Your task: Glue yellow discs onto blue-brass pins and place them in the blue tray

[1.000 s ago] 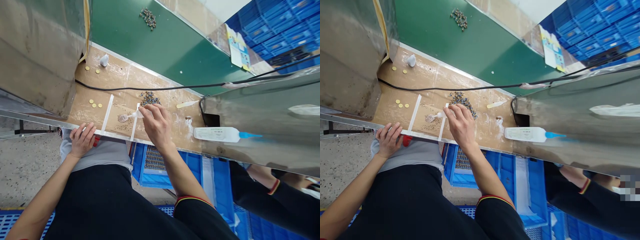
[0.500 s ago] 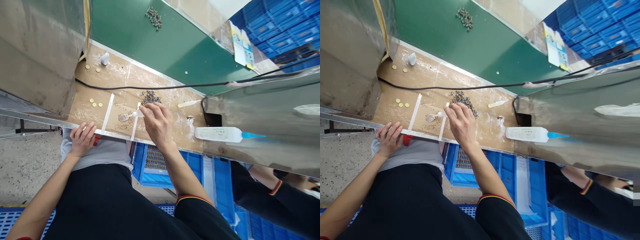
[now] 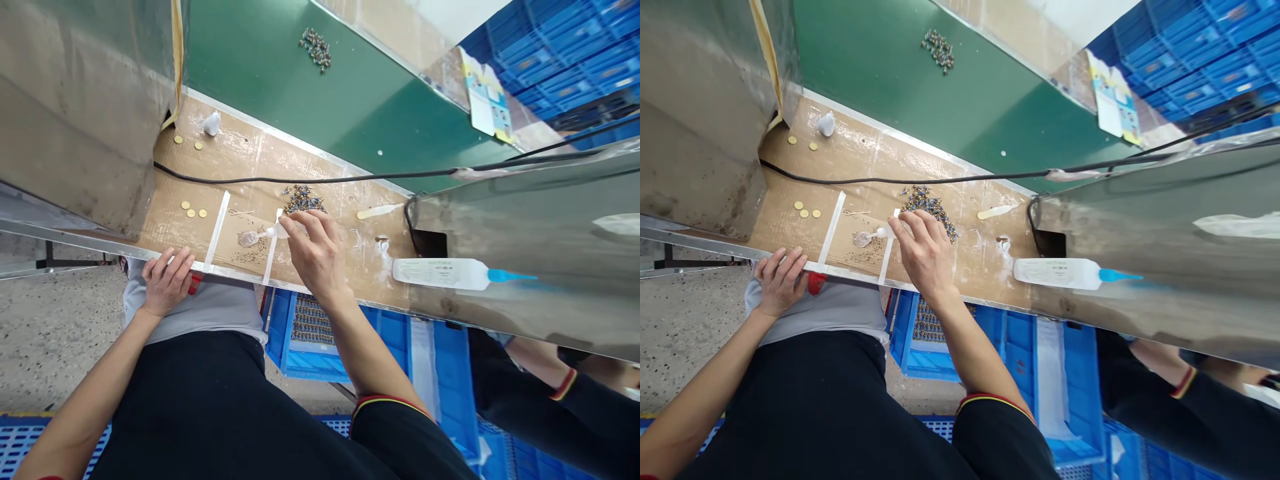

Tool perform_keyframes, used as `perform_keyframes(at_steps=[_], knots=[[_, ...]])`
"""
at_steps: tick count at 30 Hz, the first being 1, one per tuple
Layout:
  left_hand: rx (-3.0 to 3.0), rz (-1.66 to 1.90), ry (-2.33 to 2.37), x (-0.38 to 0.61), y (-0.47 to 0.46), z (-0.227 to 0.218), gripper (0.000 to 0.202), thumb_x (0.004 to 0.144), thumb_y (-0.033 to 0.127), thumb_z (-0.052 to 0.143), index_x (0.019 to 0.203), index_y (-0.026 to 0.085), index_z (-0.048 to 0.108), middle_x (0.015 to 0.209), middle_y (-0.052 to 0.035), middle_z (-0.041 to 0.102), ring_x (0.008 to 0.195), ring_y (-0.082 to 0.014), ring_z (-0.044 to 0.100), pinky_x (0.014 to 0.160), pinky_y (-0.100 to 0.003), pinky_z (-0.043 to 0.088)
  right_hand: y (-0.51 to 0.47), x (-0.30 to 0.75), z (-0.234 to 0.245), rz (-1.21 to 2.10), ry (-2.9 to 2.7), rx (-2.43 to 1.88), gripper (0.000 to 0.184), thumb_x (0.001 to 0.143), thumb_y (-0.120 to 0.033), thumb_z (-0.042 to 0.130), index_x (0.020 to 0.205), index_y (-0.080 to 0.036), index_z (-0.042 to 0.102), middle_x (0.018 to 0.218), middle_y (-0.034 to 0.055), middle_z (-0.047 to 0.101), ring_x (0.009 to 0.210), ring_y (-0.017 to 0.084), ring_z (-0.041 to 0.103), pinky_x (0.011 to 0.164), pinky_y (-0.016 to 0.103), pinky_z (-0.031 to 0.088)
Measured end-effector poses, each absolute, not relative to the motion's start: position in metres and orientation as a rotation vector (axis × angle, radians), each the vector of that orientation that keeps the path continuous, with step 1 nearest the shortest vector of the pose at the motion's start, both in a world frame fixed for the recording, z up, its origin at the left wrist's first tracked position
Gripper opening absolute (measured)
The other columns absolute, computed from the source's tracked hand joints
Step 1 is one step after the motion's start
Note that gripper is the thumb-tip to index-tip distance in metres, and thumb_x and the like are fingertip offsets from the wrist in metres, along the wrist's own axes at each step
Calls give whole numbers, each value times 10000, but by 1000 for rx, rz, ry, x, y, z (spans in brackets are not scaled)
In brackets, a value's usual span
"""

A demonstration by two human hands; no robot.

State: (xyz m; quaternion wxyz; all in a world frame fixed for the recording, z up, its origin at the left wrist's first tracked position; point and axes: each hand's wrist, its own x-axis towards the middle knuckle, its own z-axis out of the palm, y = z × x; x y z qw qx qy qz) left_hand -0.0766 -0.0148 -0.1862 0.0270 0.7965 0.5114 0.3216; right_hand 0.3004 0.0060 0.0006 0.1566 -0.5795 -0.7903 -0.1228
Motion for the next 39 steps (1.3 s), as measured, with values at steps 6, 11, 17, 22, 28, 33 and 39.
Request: perform_keyframes(at_steps=[6,11,17,22,28,33,39], knots=[[2472,1014,1582,-76,-15,-185,323,1116,411,758,1412,301,829,1424,-84,886,1391,-345,777,1311,-534,354,6,300,1,-384,-2265,-1650,587,1086,-6,583,1558,-320,739,1431,105,844,1413,317,728,1178,516,636],[2521,1097,1522,-76,-14,-189,404,1111,380,755,1511,333,784,1469,-66,872,1446,-323,766,1409,-505,263,6,300,-1,-403,-2260,-1649,614,1079,3,577,1570,-330,735,1432,102,849,1406,317,733,1165,522,633],[2555,1206,1439,-76,-13,-191,609,1092,308,778,1685,389,663,1550,-55,836,1525,-314,734,1443,-492,222,7,300,0,-416,-2262,-1628,593,1097,-4,570,1562,-332,737,1418,100,854,1397,321,737,1147,517,636],[2544,1234,1411,-76,-13,-189,666,1080,265,800,1715,394,647,1586,-59,815,1554,-324,713,1427,-510,252,7,299,1,-438,-2266,-1623,548,1109,-10,577,1529,-314,752,1419,100,857,1397,320,737,1132,502,633],[2538,1233,1406,-76,-13,-190,698,1084,267,802,1744,401,622,1593,-57,811,1539,-325,726,1430,-508,245,7,301,-1,-383,-2266,-1640,570,1108,-15,561,1554,-321,741,1438,107,846,1420,328,721,1154,526,625],[2548,1230,1416,-76,-13,-189,702,1127,301,767,1792,416,575,1587,-57,814,1474,-343,757,1398,-528,274,6,301,-2,-348,-2255,-1647,599,1096,-10,555,1566,-334,737,1449,108,841,1423,334,715,1162,546,619],[2593,1236,1414,-75,-12,-184,794,1105,274,815,1833,403,523,1590,-54,812,1468,-331,757,1396,-493,270,7,300,-2,-376,-2251,-1642,579,1102,-13,554,1548,-333,739,1428,99,848,1406,320,728,1152,527,626]])
